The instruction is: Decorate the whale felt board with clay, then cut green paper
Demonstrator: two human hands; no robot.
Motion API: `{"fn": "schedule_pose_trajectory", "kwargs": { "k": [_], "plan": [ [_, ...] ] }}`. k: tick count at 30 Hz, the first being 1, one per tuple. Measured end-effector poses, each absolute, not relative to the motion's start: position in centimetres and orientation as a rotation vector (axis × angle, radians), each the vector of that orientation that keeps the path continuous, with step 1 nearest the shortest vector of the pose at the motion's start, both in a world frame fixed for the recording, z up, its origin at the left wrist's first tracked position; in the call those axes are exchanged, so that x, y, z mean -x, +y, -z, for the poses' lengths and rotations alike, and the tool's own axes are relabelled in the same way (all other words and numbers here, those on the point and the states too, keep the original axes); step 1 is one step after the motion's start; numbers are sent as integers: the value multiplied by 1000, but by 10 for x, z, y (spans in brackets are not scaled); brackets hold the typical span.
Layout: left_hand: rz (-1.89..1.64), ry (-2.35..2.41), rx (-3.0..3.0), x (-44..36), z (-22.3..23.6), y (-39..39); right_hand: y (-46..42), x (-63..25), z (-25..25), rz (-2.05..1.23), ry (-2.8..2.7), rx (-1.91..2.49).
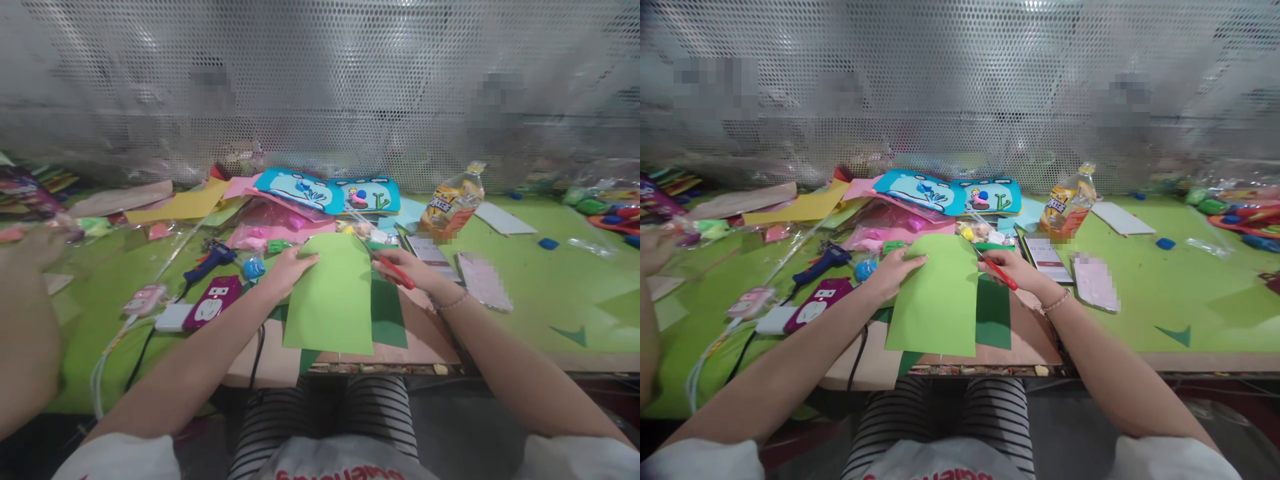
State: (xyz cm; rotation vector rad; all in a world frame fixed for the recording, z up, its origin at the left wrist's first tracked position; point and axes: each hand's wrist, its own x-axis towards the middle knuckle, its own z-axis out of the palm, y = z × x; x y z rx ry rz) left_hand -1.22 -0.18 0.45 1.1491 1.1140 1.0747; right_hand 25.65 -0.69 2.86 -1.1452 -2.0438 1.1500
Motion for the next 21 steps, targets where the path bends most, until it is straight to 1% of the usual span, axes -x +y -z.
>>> {"fn": "schedule_pose_trajectory", "kwargs": {
  "k": [10,21],
  "plan": [
    [-1065,1143,-1168,14,-3,0,-4,-259,-29,-1074,-2102,1160],
    [-1066,1160,-1212,15,2,2,-6,-266,-38,-1030,-2152,1293]
  ]
}}
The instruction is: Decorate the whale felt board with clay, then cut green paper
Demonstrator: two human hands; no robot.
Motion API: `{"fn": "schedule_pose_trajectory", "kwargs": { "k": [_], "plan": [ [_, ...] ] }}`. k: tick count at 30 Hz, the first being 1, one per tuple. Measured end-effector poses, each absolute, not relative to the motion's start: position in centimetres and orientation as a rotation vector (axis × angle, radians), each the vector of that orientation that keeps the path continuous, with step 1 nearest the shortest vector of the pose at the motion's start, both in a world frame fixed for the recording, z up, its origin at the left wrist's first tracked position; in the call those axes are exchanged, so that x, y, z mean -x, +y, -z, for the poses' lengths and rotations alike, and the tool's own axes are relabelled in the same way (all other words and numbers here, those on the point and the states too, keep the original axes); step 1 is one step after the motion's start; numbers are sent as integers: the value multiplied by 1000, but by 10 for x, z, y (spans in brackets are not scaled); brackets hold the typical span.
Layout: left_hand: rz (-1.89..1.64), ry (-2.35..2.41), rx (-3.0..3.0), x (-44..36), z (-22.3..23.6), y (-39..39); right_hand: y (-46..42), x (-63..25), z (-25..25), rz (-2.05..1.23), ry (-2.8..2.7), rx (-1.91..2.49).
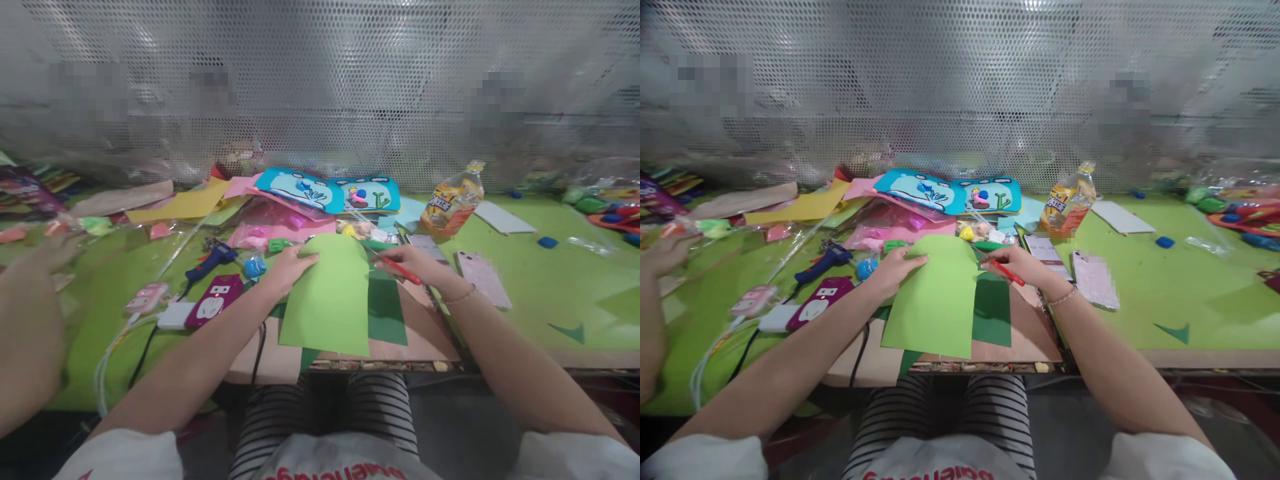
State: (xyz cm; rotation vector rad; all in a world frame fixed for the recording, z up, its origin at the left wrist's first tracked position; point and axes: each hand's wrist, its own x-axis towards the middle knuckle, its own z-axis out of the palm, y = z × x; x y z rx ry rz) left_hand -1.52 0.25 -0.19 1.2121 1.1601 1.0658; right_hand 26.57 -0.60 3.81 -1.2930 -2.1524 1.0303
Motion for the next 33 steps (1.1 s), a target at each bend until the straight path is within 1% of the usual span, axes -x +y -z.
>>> {"fn": "schedule_pose_trajectory", "kwargs": {
  "k": [3,9,16,19,22,29,33],
  "plan": [
    [-1080,1168,-1204,15,1,2,-2,-269,-37,-983,-2132,1311],
    [-1168,1121,-1091,9,-6,0,10,-270,-23,-933,-1871,1367],
    [-1358,856,-714,1,-24,-4,1,-261,-22,-1063,-1818,1273],
    [-1402,816,-561,3,-27,-2,-1,-258,-23,-1146,-1780,1253],
    [-1393,819,-487,4,-27,0,2,-257,-21,-1233,-1756,1238],
    [-1410,782,-446,0,-34,-4,8,-260,-16,-1291,-1583,1203],
    [-1290,741,-579,7,-35,-8,13,-266,-17,-1316,-1381,1073]
  ]
}}
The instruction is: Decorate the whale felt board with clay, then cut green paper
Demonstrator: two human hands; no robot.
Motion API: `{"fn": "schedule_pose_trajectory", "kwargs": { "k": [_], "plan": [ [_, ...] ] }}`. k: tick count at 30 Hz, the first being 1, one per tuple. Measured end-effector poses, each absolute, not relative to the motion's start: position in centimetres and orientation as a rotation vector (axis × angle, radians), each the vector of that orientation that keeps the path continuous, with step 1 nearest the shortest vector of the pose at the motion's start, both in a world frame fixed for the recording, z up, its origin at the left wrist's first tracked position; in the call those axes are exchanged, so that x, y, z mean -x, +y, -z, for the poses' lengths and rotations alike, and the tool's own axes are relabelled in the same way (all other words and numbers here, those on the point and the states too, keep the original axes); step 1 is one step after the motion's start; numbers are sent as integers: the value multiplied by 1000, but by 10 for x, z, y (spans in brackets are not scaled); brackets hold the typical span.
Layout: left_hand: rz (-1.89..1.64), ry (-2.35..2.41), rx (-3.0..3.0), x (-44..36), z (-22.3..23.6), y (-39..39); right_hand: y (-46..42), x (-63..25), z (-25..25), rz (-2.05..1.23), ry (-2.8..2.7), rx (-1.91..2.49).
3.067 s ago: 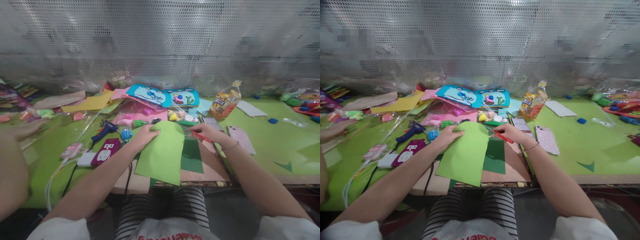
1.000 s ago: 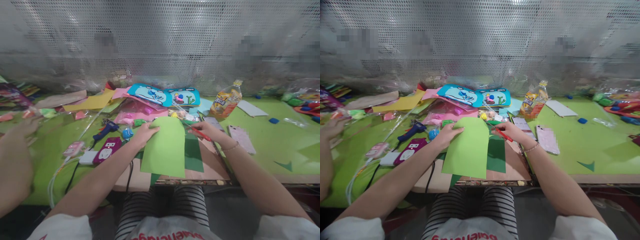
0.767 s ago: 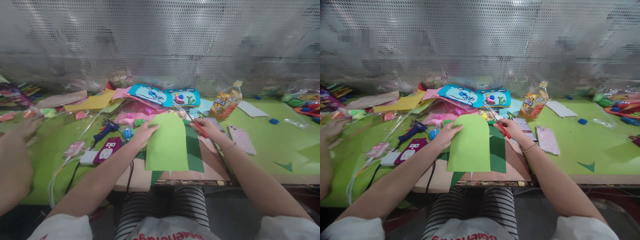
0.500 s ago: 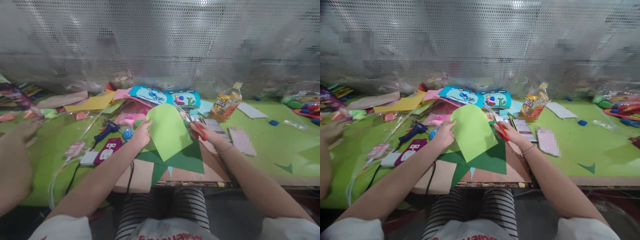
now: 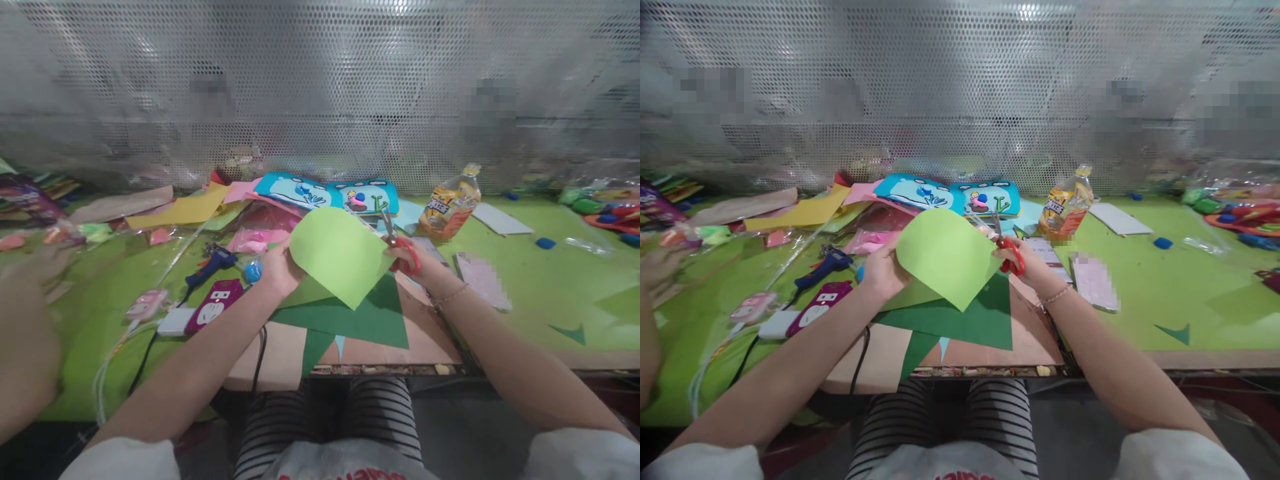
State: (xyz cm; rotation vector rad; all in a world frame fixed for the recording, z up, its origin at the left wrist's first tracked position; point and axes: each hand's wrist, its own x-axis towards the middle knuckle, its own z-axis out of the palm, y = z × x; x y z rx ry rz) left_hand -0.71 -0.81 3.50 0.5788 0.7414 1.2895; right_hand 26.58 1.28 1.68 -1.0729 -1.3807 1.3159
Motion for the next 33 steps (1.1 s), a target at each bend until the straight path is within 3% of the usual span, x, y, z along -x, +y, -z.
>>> {"fn": "schedule_pose_trajectory", "kwargs": {
  "k": [14,22,26,33],
  "plan": [
    [-564,875,-1212,9,-22,-13,-9,-256,-36,-1288,-1725,1175],
    [-390,941,-1656,0,-20,-26,-6,-246,-25,-1187,-1713,1178],
    [-525,1105,-1685,0,-17,-24,-4,-249,-27,-1118,-1615,1202],
    [-1172,1135,-1293,7,-8,-5,6,-260,-26,-1010,-1395,1108]
  ]
}}
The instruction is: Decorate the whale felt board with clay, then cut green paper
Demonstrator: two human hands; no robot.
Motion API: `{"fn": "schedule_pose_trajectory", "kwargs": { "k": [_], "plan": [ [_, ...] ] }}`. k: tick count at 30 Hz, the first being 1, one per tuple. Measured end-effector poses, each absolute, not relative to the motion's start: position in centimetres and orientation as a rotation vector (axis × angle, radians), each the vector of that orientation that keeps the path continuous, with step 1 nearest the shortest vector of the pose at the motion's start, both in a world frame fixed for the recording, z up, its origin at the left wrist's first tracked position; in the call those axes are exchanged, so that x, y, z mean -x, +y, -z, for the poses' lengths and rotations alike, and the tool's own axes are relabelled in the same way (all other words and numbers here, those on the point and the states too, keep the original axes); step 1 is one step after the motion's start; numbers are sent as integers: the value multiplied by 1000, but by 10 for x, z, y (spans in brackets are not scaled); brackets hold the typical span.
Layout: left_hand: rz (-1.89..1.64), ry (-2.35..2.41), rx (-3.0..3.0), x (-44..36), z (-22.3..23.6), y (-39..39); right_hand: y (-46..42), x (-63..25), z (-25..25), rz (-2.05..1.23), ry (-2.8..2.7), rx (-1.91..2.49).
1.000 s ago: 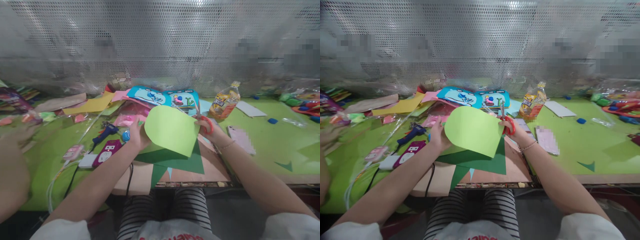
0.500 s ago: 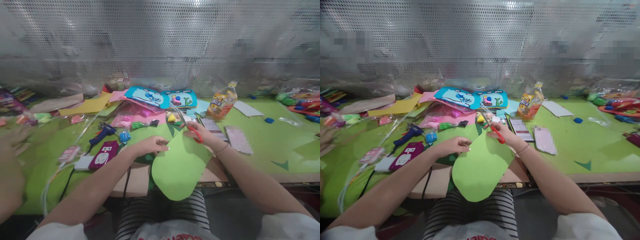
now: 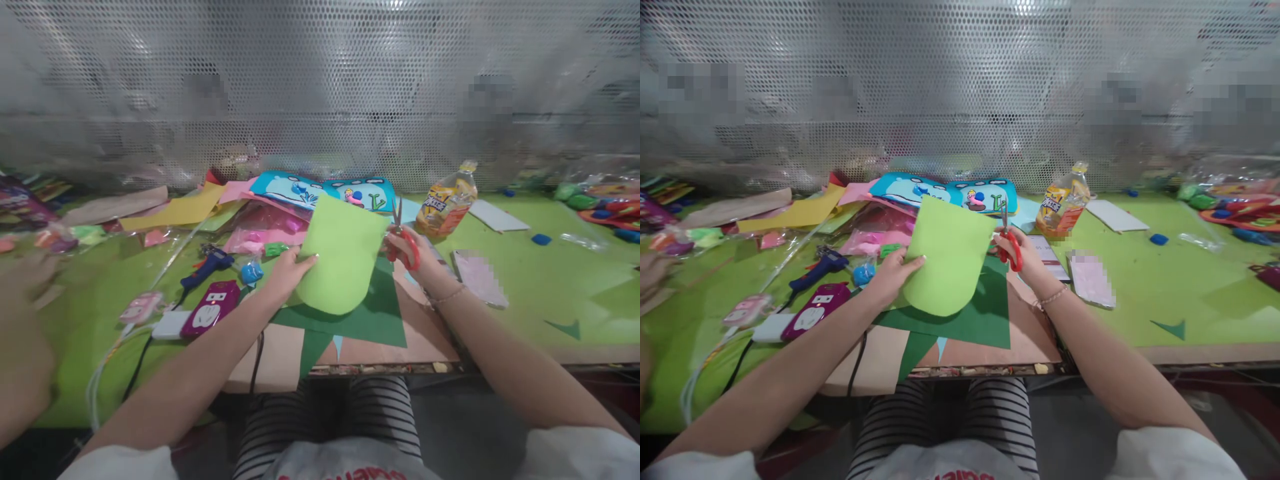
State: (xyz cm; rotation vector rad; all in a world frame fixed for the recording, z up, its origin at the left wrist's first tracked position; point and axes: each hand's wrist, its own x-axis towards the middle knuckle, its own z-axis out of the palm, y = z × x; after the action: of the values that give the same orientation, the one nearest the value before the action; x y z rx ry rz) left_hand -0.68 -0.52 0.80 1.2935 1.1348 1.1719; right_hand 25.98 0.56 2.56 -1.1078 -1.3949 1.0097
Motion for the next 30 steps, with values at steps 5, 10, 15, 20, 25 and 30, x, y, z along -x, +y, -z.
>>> {"fn": "schedule_pose_trajectory", "kwargs": {
  "k": [5,10,15,20,25,30],
  "plan": [
    [-1453,998,-1079,7,-18,-4,3,-256,-19,-1237,-1568,1067],
    [-1579,987,-1078,9,-23,-2,5,-268,-22,-1212,-1931,1085],
    [-1598,962,-1088,11,-22,1,8,-282,-28,-1030,-2416,1164],
    [-1507,1081,-1067,7,-30,-7,1,-269,-23,-913,-2623,1199],
    [-1473,1118,-1081,5,-31,-9,-1,-262,-19,-941,-2684,1161],
    [-1434,959,-1053,5,-20,-4,-2,-262,-22,-969,-2682,1133]
  ]
}}
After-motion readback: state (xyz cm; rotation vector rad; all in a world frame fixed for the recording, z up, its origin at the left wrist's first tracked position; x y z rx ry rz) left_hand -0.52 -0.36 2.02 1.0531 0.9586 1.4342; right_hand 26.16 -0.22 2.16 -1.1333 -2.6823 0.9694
